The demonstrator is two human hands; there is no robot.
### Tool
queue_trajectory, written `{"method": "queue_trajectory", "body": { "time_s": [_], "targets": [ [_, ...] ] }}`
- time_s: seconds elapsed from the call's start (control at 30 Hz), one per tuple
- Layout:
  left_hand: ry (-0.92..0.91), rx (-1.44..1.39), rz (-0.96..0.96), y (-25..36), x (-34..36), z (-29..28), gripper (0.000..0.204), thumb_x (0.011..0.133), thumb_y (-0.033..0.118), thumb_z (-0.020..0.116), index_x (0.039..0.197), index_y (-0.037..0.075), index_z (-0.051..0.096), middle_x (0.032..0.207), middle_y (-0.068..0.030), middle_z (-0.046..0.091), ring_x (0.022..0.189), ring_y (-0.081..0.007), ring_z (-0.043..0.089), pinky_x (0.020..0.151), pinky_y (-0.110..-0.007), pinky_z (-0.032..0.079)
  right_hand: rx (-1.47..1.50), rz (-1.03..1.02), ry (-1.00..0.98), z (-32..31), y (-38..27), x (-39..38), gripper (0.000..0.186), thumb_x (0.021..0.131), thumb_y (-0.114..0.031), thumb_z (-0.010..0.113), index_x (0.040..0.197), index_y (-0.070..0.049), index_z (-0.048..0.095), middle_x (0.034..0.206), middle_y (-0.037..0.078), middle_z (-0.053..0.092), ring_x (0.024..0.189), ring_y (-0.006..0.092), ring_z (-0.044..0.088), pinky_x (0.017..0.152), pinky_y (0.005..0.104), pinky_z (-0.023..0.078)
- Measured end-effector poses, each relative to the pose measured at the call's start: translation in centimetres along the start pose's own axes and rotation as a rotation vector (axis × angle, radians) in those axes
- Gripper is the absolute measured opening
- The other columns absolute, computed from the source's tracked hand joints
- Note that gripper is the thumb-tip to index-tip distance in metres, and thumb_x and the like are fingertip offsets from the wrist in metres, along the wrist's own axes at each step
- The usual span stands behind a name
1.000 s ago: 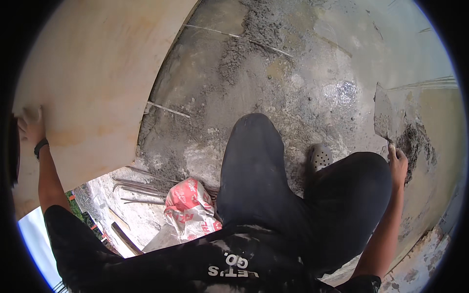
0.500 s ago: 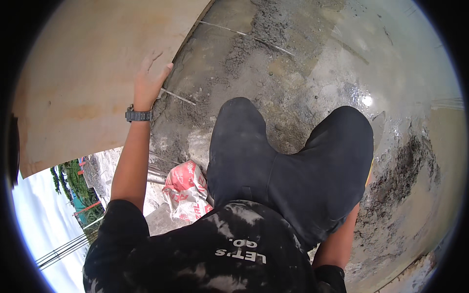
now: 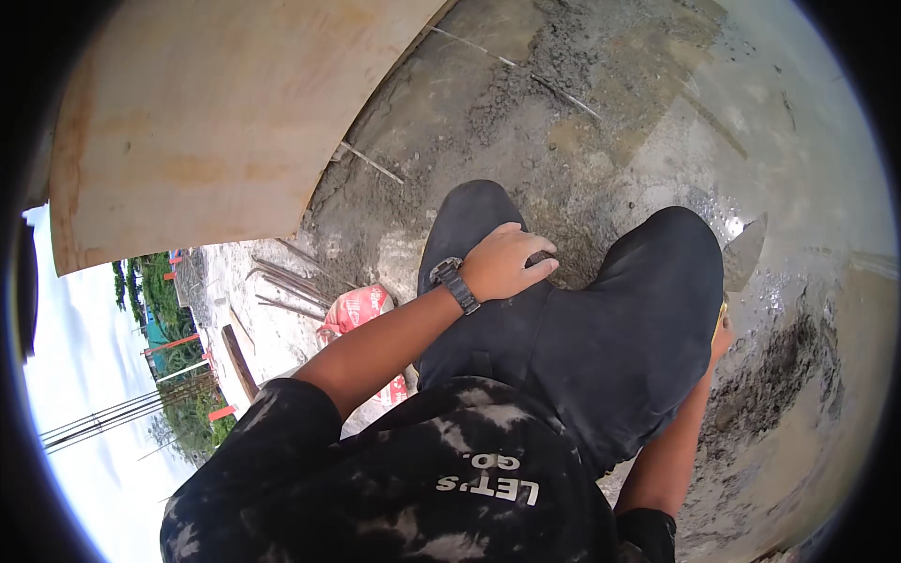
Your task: The person applies mortar to a wall using a trowel, spreading and smoothing the mixture across the vertical surface while crouching.
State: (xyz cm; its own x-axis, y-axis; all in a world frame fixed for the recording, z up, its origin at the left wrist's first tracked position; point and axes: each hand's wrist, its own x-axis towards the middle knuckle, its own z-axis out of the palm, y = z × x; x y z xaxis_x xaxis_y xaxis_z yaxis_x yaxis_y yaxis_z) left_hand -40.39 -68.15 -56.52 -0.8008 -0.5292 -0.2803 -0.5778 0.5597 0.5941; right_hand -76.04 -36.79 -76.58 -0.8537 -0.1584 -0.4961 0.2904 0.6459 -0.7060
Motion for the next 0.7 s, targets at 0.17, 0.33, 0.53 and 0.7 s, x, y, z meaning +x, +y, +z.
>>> {"method": "queue_trajectory", "body": {
  "time_s": [0.17, 0.33, 0.53, 0.7],
  "targets": [
    [-0.029, 0.045, 0.078, 1.3, 2.8, 0.7, 0.038, 0.101, 0.04, 0.059, 0.11, 0.007, 0.074, 0.102, -0.0137, 0.076, 0.094, -0.0325, 0.068, 0.105, -0.042, 0.041, 0.019, -0.002, 0.032, -1.7, 0.4, 0.6, 0.055, 0.104, -0.047, 0.058, 0.096, 0.006, 0.072, 0.08, 0.012, 0.072, 0.07, 0.0178, 0.063, 0.068, 0.0346, 0.05],
    [-0.079, 0.036, 0.035, 2.7, 3.9, 1.1, 0.033, 0.1, 0.034, 0.062, 0.111, 0.007, 0.076, 0.109, -0.0134, 0.077, 0.103, -0.032, 0.069, 0.108, -0.047, 0.04, -0.041, -0.191, 0.115, -1.2, -2.0, -4.3, 0.054, 0.104, -0.047, 0.057, 0.097, 0.005, 0.067, 0.083, 0.017, 0.07, 0.077, 0.0287, 0.068, 0.075, 0.0426, 0.051],
    [-0.124, 0.087, 0.066, 2.2, 5.4, 2.6, 0.033, 0.102, 0.033, 0.061, 0.116, 0.006, 0.074, 0.112, -0.0158, 0.075, 0.11, -0.0367, 0.065, 0.106, -0.046, 0.044, -0.182, 0.008, 0.281, -4.4, 4.5, -11.1, 0.054, 0.102, -0.051, 0.057, 0.114, 0.002, 0.056, 0.108, 0.034, 0.066, 0.102, 0.0526, 0.062, 0.087, 0.0549, 0.048],
    [-0.179, 0.023, 0.063, 1.0, 6.4, 4.0, 0.031, 0.103, 0.028, 0.061, 0.117, 0.005, 0.074, 0.11, -0.0165, 0.075, 0.11, -0.0347, 0.065, 0.1, -0.042, 0.047, 0.142, 0.492, 0.521, -6.0, 17.6, -23.0, 0.057, 0.104, -0.053, 0.053, 0.108, 0.004, 0.055, 0.102, 0.029, 0.065, 0.099, 0.0446, 0.063, 0.09, 0.0532, 0.047]
  ]
}}
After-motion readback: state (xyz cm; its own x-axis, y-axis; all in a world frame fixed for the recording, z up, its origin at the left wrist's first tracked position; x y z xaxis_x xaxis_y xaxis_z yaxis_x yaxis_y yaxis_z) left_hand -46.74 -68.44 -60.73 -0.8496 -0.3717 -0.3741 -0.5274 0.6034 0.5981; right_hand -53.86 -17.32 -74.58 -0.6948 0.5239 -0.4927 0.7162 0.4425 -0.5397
